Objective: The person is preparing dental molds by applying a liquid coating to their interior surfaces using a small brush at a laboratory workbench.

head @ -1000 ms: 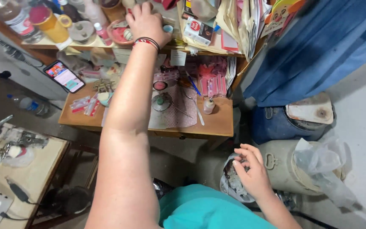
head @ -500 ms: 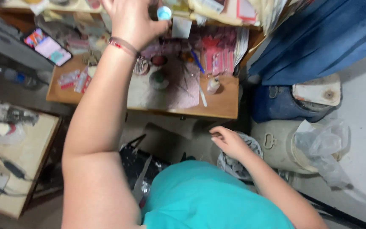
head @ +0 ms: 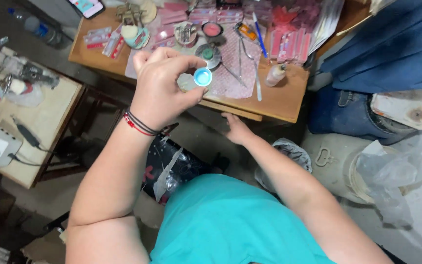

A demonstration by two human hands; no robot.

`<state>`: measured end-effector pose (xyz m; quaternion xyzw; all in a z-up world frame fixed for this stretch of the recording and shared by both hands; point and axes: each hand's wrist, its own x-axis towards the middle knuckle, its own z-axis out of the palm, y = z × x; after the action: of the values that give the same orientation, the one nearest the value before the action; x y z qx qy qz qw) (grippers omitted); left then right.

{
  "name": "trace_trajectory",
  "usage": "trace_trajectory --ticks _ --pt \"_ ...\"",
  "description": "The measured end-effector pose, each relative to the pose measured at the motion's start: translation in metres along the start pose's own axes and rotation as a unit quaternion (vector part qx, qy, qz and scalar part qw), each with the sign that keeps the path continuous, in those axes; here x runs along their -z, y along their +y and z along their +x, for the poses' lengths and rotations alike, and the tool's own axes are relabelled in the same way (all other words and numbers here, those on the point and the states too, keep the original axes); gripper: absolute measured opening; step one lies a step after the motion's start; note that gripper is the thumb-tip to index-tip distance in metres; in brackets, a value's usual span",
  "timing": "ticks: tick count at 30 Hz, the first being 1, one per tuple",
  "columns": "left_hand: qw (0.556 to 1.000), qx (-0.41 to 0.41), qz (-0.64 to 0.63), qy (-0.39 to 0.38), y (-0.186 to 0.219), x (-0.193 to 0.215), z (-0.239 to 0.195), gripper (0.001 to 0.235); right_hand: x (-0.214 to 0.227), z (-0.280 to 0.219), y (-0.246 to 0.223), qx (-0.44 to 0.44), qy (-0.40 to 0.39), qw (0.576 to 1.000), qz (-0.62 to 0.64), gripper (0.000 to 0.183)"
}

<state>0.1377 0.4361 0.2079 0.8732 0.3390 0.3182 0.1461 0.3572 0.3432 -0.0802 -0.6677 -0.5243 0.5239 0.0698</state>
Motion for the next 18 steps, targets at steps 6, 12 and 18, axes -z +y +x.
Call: trace_trajectory --ticks 6,12,18 --pt "0.999 0.023 -0.020 0.015 0.004 0.004 -0.032 0.036 -0.036 -0.065 -0.021 -0.007 -0.129 0.985 -0.114 0.085" --pt "0.998 0.042 -0.049 0.016 0.011 0.006 -0.059 0.037 -0.037 -0.078 -0.041 -0.012 -0.245 0.941 -0.234 0.071" --pt "0.998 0.042 -0.037 -0.009 0.017 0.005 -0.077 0.032 -0.015 -0.031 -0.032 0.011 -0.037 0.991 -0.127 0.037"
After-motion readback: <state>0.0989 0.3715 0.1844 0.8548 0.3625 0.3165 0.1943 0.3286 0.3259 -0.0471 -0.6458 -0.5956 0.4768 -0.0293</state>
